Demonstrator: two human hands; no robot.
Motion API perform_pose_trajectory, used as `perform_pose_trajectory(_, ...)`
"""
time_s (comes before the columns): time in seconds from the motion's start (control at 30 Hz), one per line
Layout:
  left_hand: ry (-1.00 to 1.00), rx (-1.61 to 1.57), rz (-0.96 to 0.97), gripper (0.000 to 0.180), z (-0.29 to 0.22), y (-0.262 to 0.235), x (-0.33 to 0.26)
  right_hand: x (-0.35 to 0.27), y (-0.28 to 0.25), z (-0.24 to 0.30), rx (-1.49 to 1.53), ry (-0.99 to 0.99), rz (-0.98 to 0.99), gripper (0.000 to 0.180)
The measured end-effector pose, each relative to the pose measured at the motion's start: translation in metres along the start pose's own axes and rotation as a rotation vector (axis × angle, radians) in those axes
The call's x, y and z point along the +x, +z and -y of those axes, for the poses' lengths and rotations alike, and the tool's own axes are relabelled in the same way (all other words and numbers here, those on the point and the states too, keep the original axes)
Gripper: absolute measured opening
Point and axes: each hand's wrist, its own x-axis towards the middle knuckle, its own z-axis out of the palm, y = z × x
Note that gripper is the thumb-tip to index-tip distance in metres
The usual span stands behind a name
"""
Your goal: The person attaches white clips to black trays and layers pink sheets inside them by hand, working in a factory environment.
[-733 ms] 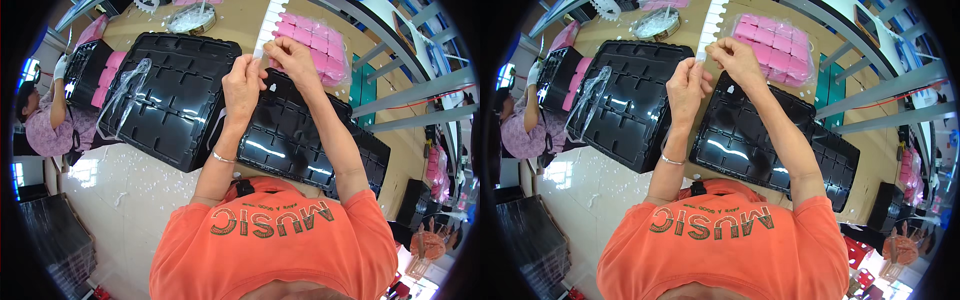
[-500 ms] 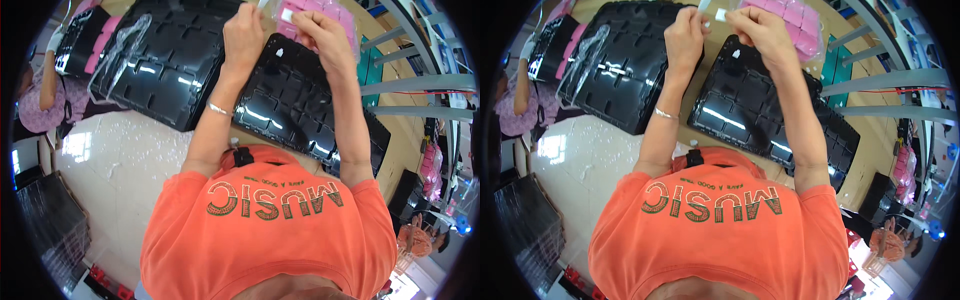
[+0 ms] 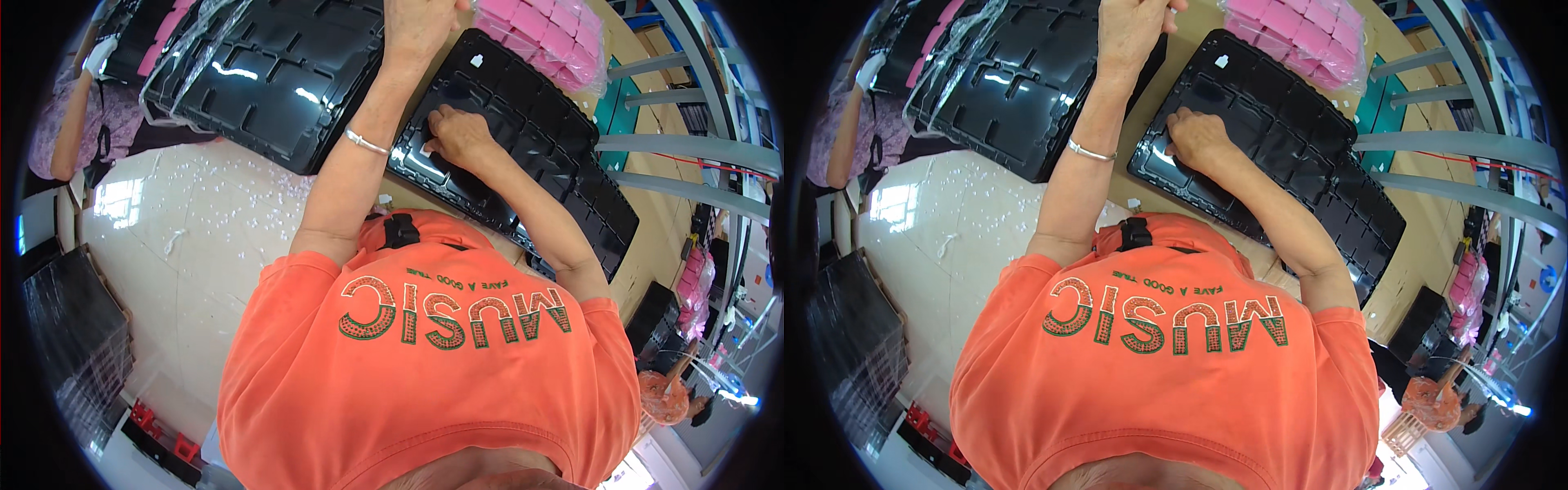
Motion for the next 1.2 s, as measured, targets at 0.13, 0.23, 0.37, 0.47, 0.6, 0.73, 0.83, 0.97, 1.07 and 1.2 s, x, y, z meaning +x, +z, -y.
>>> perform_pose_trajectory(0.13,-0.131,-0.213,0.043,0.019,0.005,0.005,-0.01,0.006,-0.027,-0.033,0.35,0.084,-0.372,0.031)
perform_pose_trajectory(0.23,-0.186,-0.211,0.044,0.017,0.005,0.005,-0.018,0.02,-0.092,-0.039,0.956,0.243,-0.698,0.032)
perform_pose_trajectory(0.37,-0.166,-0.213,0.043,0.016,0.003,0.009,-0.026,0.037,-0.144,-0.037,1.026,0.194,-0.848,0.031)
perform_pose_trajectory(0.47,-0.068,-0.014,-0.028,0.012,0.0,0.011,-0.026,0.044,-0.153,-0.033,0.984,0.194,-0.808,0.027)
perform_pose_trajectory(0.6,0.37,0.345,-0.154,0.009,0.029,0.013,-0.014,0.027,-0.161,-0.027,0.94,0.292,-0.788,0.027)
perform_pose_trajectory(0.73,0.134,0.18,-0.053,0.007,0.024,0.014,-0.007,-0.018,-0.168,-0.056,1.144,0.207,-0.657,0.023)
perform_pose_trajectory(0.83,-0.073,-0.005,0.056,0.014,0.02,0.004,-0.001,-0.079,-0.168,-0.104,0.886,0.178,-0.462,0.02)
perform_pose_trajectory(0.97,-0.162,-0.193,0.13,0.021,0.007,0.005,0.0,-0.138,-0.12,-0.187,0.559,0.34,-0.16,0.015)
perform_pose_trajectory(1.07,-0.18,-0.178,0.093,0.025,0.003,0.007,-0.004,-0.15,-0.087,-0.204,0.319,0.397,-0.113,0.013)
perform_pose_trajectory(1.2,-0.161,-0.147,0.057,0.023,0.0,0.011,-0.009,-0.14,-0.038,-0.245,0.096,0.263,-0.134,0.012)
